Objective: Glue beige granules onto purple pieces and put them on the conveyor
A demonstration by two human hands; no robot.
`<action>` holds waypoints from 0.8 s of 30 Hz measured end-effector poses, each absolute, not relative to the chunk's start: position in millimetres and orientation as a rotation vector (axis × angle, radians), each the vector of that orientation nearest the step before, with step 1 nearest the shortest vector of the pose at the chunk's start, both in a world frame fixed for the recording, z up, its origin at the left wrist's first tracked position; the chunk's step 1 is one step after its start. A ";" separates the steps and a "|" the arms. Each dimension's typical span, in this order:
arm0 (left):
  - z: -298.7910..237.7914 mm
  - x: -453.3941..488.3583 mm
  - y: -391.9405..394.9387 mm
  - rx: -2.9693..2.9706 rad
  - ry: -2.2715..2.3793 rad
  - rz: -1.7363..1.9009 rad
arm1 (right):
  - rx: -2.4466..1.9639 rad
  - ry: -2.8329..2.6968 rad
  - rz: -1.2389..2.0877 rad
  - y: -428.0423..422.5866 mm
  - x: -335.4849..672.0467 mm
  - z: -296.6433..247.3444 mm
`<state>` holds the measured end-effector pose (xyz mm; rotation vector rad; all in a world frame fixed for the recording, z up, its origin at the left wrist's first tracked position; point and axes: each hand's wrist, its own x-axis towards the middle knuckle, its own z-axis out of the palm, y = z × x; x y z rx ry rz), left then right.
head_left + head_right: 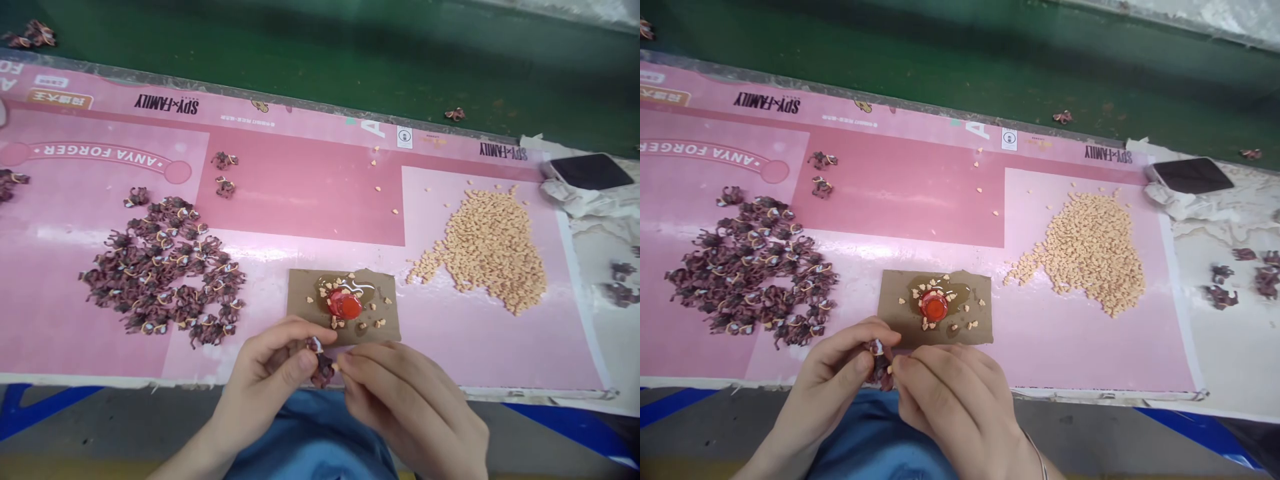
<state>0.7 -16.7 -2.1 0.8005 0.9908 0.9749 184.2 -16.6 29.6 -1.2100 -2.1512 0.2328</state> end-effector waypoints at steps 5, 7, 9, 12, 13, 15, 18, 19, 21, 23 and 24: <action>-3.8 1.7 -17.0 0.822 1.040 0.968 | -1.226 -2.191 0.115 -21.5 177.9 24.7; -3.6 4.8 -15.1 0.854 1.079 1.053 | -1.231 -2.226 0.054 -22.7 175.0 25.9; -1.8 9.7 -13.3 0.846 1.130 1.130 | -1.237 -2.269 -0.012 -23.4 173.2 28.8; 4.3 17.6 -10.5 0.865 1.214 1.195 | -1.248 -2.331 -0.082 -23.0 173.7 33.2; 7.2 19.3 -9.1 0.891 1.237 1.201 | -1.251 -2.352 -0.091 -22.5 175.0 33.6; 14.3 20.2 -4.4 0.973 1.241 1.178 | -1.241 -2.352 -0.091 -21.4 179.0 31.4; 27.2 13.6 12.8 1.180 1.187 1.083 | -1.241 -2.217 0.026 -20.7 189.0 20.9; 31.6 9.7 23.5 1.273 1.172 1.047 | -1.278 -2.147 0.099 -20.8 193.2 16.5; 38.6 0.3 56.5 1.480 1.163 0.961 | -1.412 -1.949 0.230 -21.8 202.9 8.8; 40.7 -9.4 106.4 1.659 1.221 0.859 | -1.544 -1.682 0.289 -23.3 213.7 3.3; 39.4 -13.8 136.8 1.705 1.330 0.826 | -1.564 -1.570 0.286 -24.3 219.3 1.3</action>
